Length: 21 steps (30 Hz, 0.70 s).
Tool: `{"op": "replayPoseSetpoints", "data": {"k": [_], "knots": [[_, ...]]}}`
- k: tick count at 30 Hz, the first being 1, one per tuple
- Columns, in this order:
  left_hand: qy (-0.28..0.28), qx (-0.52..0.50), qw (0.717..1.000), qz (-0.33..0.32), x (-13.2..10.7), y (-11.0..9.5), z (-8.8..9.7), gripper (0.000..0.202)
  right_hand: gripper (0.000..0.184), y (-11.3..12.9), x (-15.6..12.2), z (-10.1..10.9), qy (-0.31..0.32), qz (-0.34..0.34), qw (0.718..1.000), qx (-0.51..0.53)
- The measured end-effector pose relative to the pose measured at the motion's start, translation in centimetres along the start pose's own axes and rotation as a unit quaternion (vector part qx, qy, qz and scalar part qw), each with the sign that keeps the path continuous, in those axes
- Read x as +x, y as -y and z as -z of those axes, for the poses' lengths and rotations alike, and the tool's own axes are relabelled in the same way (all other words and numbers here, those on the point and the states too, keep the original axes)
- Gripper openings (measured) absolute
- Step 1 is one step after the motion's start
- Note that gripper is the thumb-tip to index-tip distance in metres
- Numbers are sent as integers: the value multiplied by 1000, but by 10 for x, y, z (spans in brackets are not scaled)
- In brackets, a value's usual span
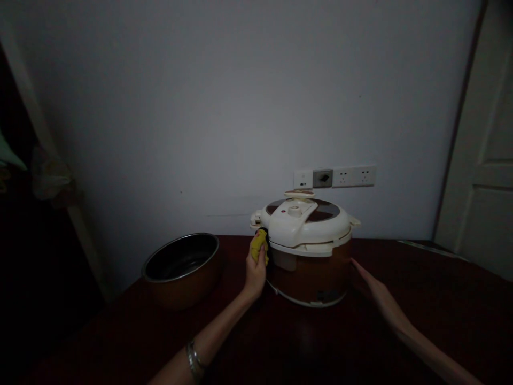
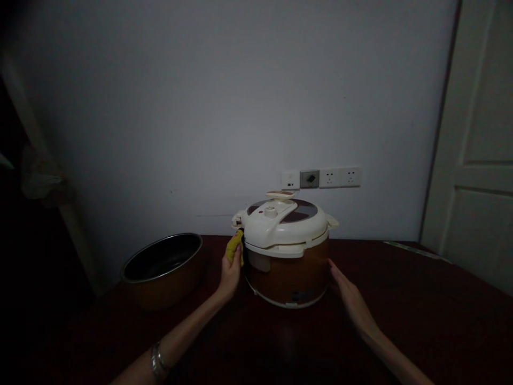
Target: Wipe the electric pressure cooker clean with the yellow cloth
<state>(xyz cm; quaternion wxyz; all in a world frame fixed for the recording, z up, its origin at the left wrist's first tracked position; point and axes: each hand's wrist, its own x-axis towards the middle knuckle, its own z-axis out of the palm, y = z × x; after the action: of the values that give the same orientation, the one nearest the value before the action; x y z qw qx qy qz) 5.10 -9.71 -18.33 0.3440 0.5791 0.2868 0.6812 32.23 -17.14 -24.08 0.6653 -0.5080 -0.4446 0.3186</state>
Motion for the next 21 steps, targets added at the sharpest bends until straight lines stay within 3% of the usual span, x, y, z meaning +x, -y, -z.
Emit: {"op": "replayPoseSetpoints", "data": {"k": [5, 9, 12, 14, 16, 19, 21], "knots": [[-50, -93, 990, 90, -15, -16, -4, 51, 61, -4, 3, 0, -2, -22, 999, 37], [-28, -155, 975, 158, -40, -30, 4, 48, 55, -7, 3, 0, -9, -14, 1000, 24], [6, -176, 968, 178, -44, -35, 15, 46, 54, -7, 3, 1, -23, -8, 1000, 11], [10, -177, 966, 187, -37, -37, 21, 44, 55, -7, 4, 4, -24, -5, 1000, 12], [-26, -175, 967, 186, -23, -36, 27, 43, 56, -8, 4, 7, -23, -5, 1000, 11], [-112, -156, 971, 144, 5, -31, 31, 42, 57, -12, 4, 15, -28, 2, 1000, -10], [-120, -138, 978, 106, 20, -26, 27, 38, 57, -15, 3, 20, -31, 13, 999, -27]]}}
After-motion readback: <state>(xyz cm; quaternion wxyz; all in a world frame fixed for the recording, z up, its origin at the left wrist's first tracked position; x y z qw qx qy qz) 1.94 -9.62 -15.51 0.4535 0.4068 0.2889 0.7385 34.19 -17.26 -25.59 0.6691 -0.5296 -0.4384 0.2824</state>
